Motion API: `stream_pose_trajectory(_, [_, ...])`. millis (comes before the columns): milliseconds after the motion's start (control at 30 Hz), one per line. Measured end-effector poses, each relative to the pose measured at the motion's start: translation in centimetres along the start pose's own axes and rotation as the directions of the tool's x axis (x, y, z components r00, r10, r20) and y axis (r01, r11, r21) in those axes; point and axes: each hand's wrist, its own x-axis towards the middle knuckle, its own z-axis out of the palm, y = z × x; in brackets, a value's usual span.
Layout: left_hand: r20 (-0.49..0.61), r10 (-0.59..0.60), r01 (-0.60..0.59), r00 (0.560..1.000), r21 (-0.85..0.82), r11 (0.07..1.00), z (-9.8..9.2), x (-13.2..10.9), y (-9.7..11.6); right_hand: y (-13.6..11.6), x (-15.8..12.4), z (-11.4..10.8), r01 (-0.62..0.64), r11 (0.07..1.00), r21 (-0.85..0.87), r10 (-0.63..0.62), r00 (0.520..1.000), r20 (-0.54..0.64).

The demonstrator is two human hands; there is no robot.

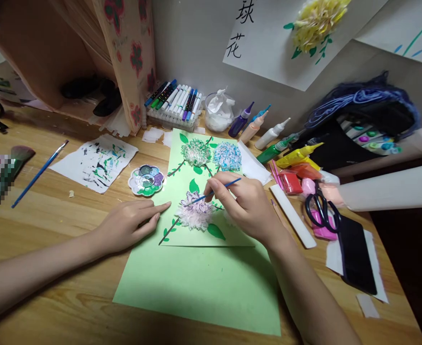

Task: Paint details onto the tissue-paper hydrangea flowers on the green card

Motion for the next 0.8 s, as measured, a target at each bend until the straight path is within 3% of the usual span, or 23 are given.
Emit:
stream_pose_trajectory(167, [0.006, -0.008, 0.008, 1.0, 0.008, 1.0, 0.0, 0.02, 0.02, 0.06, -0.14, -0.4, 0.001, 1.0, 0.009, -0.001, 0.999, -0.047])
stream_pose_trajectory(367, [0.016, -0.014, 0.013, 1.0, 0.01, 1.0, 0.03, 0.08, 0.03, 0.07, -0.12, -0.27, 0.012, 1.0, 0.008, -0.013, 1.0, 0.02])
stream_pose_trajectory(533, [-0.002, -0.003, 0.003, 1.0, 0.009, 1.0, 0.09, 0.1, -0.02, 0.09, -0.09, -0.51, 0.008, 1.0, 0.028, -0.006, 0.998, -0.063])
stream_pose_trajectory(700, [0.001, -0.009, 0.009, 1.0, 0.006, 1.0, 0.06, 0.09, 0.03, 0.16, 0.01, -0.38, 0.015, 1.0, 0.011, -0.015, 1.0, 0.016])
stream_pose_trajectory(800, [0.001, -0.006, 0.006, 1.0, 0.005, 1.0, 0.02, 0.06, 0.04, 0.26, 0.02, -0.52, 0.004, 1.0, -0.008, -0.005, 1.0, -0.021])
